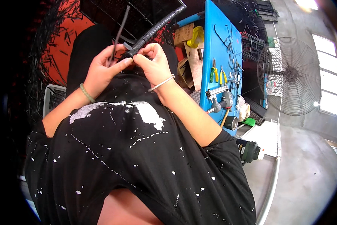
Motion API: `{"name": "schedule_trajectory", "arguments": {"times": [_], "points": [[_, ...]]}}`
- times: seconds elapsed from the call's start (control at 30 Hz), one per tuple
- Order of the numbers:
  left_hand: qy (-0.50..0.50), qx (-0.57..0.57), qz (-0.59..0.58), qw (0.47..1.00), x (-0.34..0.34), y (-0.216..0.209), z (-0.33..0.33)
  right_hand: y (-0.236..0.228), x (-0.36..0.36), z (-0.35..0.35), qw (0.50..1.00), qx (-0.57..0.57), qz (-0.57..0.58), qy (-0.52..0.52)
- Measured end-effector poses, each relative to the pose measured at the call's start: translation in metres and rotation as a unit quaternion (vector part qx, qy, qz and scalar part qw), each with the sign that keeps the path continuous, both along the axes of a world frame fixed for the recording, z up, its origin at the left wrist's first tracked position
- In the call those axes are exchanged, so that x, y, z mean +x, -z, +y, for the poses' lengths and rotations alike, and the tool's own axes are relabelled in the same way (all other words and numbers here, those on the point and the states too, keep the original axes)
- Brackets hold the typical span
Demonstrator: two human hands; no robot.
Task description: The person uses a knife to strip the end of a black cable and then slides a black plastic connector onto it. They repeat this process with another cable, inserting the stripped ends into the connector and securing them.
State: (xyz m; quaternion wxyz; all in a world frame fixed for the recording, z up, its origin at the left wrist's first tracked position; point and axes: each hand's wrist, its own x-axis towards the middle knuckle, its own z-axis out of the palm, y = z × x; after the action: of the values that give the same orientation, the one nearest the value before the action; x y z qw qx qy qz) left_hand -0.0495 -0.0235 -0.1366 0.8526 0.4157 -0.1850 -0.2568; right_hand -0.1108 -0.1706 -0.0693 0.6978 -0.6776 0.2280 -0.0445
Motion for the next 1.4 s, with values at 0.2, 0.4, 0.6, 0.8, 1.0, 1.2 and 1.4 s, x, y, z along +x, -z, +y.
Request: {"name": "schedule_trajectory", "arguments": {"times": [0.2,0.4,0.6,0.8,1.0,1.2,1.4], "points": [[0.032,0.01,0.042,0.999,0.003,0.003,-0.002,0.0,0.0,-0.004,1.0,0.005,-0.001,-0.013],[-0.017,0.126,-0.089,0.988,0.005,-0.009,0.002,-0.001,-0.001,-0.007,0.999,0.031,0.005,-0.016],[-0.08,0.21,-0.212,0.951,0.006,-0.005,0.0,-0.004,0.0,-0.006,0.995,0.103,0.001,-0.005],[-0.097,0.17,-0.206,0.959,0.007,-0.003,-0.009,-0.008,0.002,-0.007,0.995,0.094,0.004,0.014],[-0.106,0.229,-0.248,0.935,0.004,-0.006,-0.003,-0.021,-0.012,-0.012,0.985,-0.149,0.027,-0.084],[-0.12,0.219,-0.244,0.937,0.001,-0.007,-0.002,-0.023,-0.019,-0.016,0.99,0.083,-0.057,-0.102],[-0.112,0.207,-0.221,0.946,0.001,-0.013,-0.002,-0.018,-0.015,-0.021,0.985,0.161,0.023,-0.061]]}}
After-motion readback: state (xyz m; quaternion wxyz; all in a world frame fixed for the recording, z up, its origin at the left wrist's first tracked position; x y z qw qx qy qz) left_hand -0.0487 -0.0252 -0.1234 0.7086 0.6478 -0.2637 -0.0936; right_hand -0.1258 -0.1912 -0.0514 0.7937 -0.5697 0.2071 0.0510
